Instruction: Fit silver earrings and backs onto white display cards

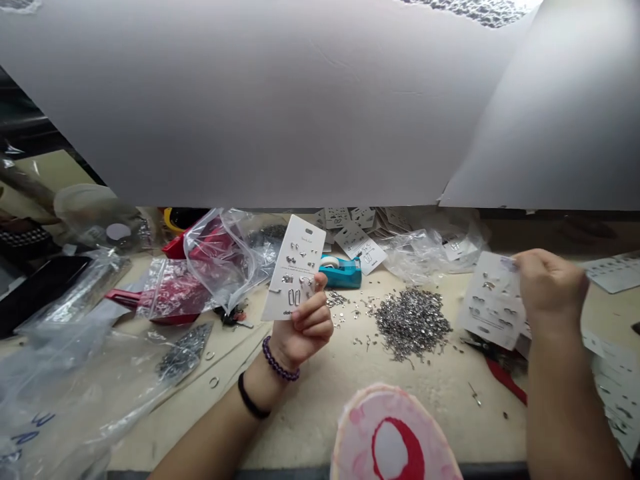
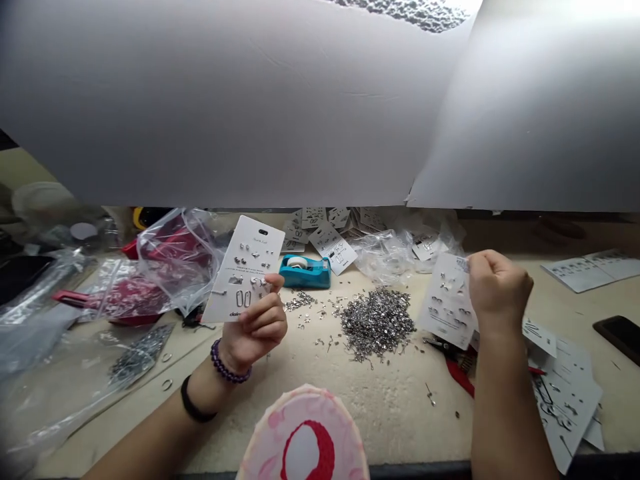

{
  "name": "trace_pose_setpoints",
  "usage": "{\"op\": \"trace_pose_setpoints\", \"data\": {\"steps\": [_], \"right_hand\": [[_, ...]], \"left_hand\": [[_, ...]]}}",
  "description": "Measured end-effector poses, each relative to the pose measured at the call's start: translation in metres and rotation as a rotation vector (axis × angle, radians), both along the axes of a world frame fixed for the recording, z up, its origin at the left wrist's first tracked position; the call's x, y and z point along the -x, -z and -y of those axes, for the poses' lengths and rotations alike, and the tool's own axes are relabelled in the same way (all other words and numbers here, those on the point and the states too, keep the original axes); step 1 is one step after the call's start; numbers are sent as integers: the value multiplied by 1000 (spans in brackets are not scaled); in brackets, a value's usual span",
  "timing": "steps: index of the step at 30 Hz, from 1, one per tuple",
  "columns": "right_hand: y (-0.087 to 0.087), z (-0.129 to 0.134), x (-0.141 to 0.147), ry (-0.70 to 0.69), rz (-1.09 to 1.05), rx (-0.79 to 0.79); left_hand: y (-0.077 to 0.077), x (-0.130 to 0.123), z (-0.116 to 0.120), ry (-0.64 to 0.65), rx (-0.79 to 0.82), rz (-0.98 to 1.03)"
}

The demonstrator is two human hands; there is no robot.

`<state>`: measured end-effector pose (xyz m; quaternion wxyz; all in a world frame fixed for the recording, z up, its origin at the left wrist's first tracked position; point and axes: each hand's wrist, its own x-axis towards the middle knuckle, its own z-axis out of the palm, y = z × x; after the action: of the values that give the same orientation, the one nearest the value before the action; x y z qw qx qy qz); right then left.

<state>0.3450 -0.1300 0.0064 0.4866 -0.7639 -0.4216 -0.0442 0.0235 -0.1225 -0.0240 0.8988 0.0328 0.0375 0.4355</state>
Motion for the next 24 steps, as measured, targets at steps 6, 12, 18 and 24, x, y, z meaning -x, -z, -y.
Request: {"op": "trace_pose_setpoints", "data": {"steps": [6, 12, 18, 24], "right_hand": [[-4, -13, 48, -112, 488, -286], [2, -53, 121, -876, 429, 238], [1, -79, 144, -967, 657, 562], [1, -80, 143, -942, 535, 605]], "left_hand": [[-1, 1, -2, 9, -45, -62], [-7, 29, -31, -353, -168, -232], [-3, 29, -35, -339, -126, -294], [-6, 10, -29, -319, -122, -508]]}}
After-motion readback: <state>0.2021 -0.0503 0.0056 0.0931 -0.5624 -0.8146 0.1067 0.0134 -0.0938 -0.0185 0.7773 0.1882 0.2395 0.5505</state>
